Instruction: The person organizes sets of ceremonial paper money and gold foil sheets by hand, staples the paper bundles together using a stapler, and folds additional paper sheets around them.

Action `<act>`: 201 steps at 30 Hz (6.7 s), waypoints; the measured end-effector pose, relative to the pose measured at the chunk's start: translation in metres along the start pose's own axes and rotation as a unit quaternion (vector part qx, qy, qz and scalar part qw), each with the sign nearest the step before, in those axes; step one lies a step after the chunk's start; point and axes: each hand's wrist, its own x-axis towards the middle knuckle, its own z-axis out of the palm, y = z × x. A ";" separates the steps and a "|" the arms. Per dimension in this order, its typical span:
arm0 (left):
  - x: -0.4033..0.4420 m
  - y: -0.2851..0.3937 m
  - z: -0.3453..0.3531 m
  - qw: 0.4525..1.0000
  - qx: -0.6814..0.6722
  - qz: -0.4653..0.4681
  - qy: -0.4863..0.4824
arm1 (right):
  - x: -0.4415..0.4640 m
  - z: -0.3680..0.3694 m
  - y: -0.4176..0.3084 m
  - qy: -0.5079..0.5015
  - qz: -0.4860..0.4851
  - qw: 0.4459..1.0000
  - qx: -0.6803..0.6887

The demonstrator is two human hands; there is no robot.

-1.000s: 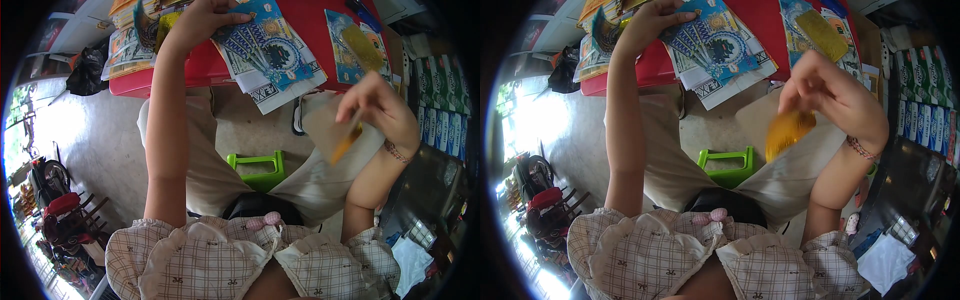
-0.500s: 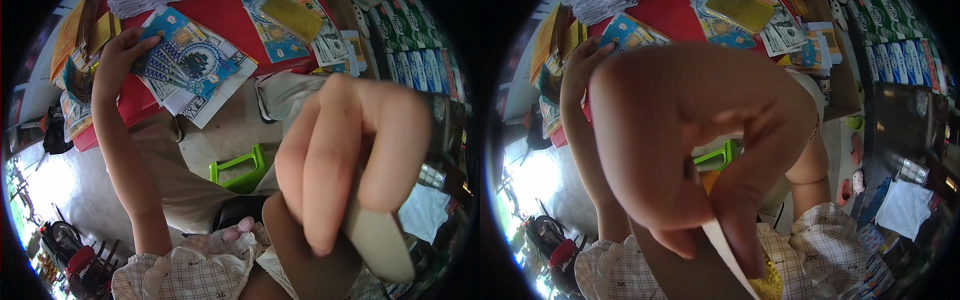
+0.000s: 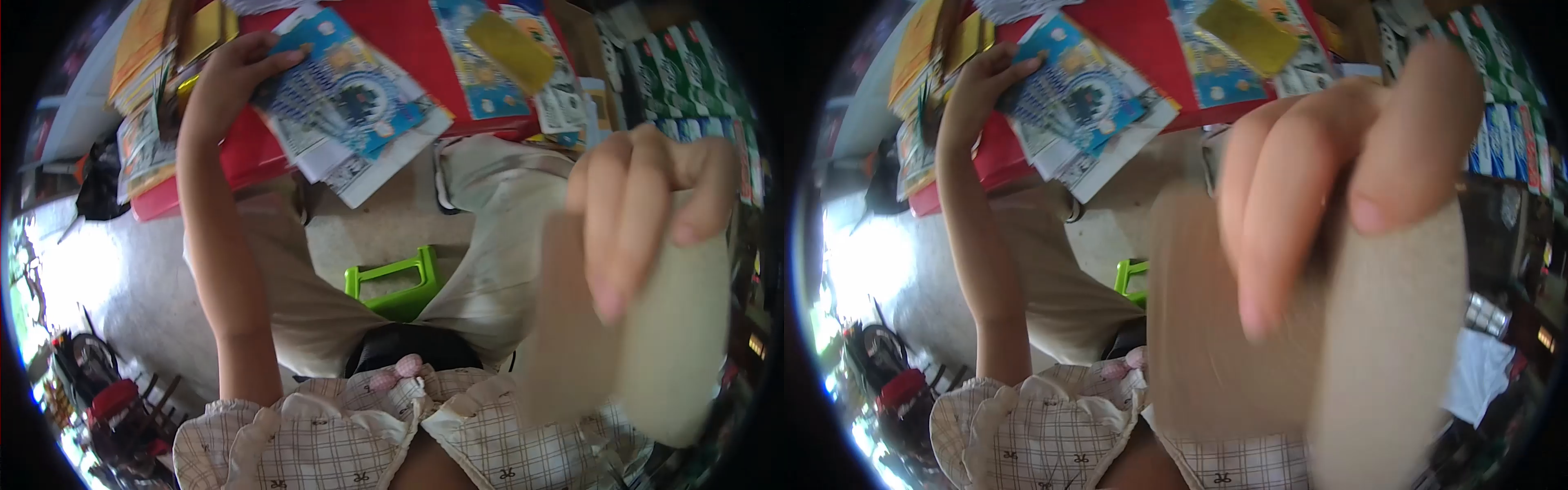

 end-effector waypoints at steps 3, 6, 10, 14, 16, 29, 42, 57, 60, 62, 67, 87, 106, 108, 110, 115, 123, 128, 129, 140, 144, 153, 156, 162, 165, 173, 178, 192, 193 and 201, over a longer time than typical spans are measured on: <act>0.000 -0.004 0.000 1.000 0.019 0.004 0.008 | -0.032 0.014 0.027 0.262 0.040 0.926 -0.270; -0.008 0.024 0.007 0.995 -0.081 -0.055 0.031 | -0.047 -0.013 0.025 0.244 0.169 0.897 -0.327; -0.007 0.024 0.006 0.996 -0.054 -0.058 0.036 | -0.047 -0.029 0.038 0.274 0.287 0.834 -0.383; -0.007 0.024 0.006 0.995 -0.058 -0.075 0.031 | -0.040 -0.031 0.050 0.313 0.312 0.825 -0.353; -0.006 0.021 0.004 0.993 -0.102 -0.062 0.012 | -0.041 -0.034 0.055 0.323 0.320 0.822 -0.343; -0.004 0.016 0.002 0.995 -0.094 -0.037 -0.006 | -0.021 -0.031 0.073 0.363 0.311 0.809 -0.341; -0.005 0.020 0.001 0.996 -0.080 -0.043 -0.008 | -0.007 -0.024 0.098 0.266 0.192 0.735 -0.593; -0.010 0.029 0.002 0.998 -0.034 -0.042 0.010 | -0.017 0.017 0.115 0.489 0.170 0.707 -0.482; -0.007 0.024 0.001 0.999 -0.020 -0.035 0.014 | -0.020 0.024 0.126 0.522 0.110 0.713 -0.456; -0.008 0.021 0.002 0.999 -0.031 -0.020 0.009 | -0.005 0.041 0.129 0.625 0.088 0.720 -0.288; -0.006 0.019 0.002 0.997 -0.077 -0.021 -0.005 | 0.001 0.053 0.143 0.661 0.060 0.686 -0.297; -0.006 -0.001 0.005 0.998 -0.008 0.053 0.016 | -0.002 0.058 0.128 0.584 0.237 0.776 -0.024; -0.004 -0.003 0.005 0.999 -0.011 0.034 0.016 | -0.013 0.046 0.124 0.572 0.249 0.775 -0.100; -0.006 -0.001 0.005 0.999 -0.021 0.034 0.015 | -0.010 0.048 0.121 0.555 0.262 0.787 -0.067; -0.007 0.001 0.005 0.999 -0.031 0.034 0.012 | -0.010 0.049 0.121 0.539 0.275 0.796 -0.033; -0.006 -0.001 0.004 0.999 -0.013 0.033 0.019 | -0.020 0.047 0.125 0.511 0.280 0.804 -0.113; -0.004 -0.005 0.004 0.999 -0.021 0.029 0.015 | -0.032 0.041 0.123 0.575 0.214 0.776 -0.148; -0.005 -0.004 0.004 0.999 -0.013 0.035 0.016 | -0.023 0.043 0.111 0.530 0.307 0.787 -0.081; -0.005 -0.004 0.004 0.999 -0.015 0.036 0.015 | -0.021 0.046 0.113 0.500 0.320 0.802 -0.067; -0.004 -0.005 0.004 0.999 -0.012 0.042 0.017 | -0.007 0.055 0.142 0.538 0.275 0.796 0.040; -0.004 -0.004 0.004 0.999 -0.010 0.045 0.012 | -0.007 0.054 0.143 0.539 0.269 0.797 0.037; -0.003 -0.005 0.004 0.999 -0.008 0.039 0.014 | -0.005 0.052 0.144 0.537 0.253 0.801 0.073; -0.003 -0.008 0.004 0.999 -0.014 0.036 0.012 | -0.003 0.052 0.147 0.553 0.253 0.791 0.069; -0.002 -0.009 0.002 0.999 -0.004 0.041 0.009 | 0.001 0.052 0.149 0.562 0.246 0.787 0.064; -0.002 -0.008 0.003 0.999 -0.004 0.040 0.009 | -0.001 0.051 0.152 0.565 0.253 0.784 0.053; -0.008 -0.004 0.000 0.999 0.003 0.049 0.011 | -0.001 0.053 0.168 0.608 0.189 0.769 0.064; -0.027 0.000 -0.017 0.975 0.017 0.157 0.159 | -0.005 0.051 0.171 0.596 0.163 0.783 0.075; -0.091 0.021 0.015 0.958 0.154 0.229 -0.077 | -0.003 0.052 0.174 0.615 0.178 0.765 0.071; -0.092 0.019 0.016 0.958 0.155 0.227 -0.078 | -0.002 0.052 0.175 0.615 0.178 0.765 0.072; -0.099 0.012 0.025 0.960 0.180 0.214 -0.007 | 0.003 0.055 0.171 0.620 0.182 0.761 0.058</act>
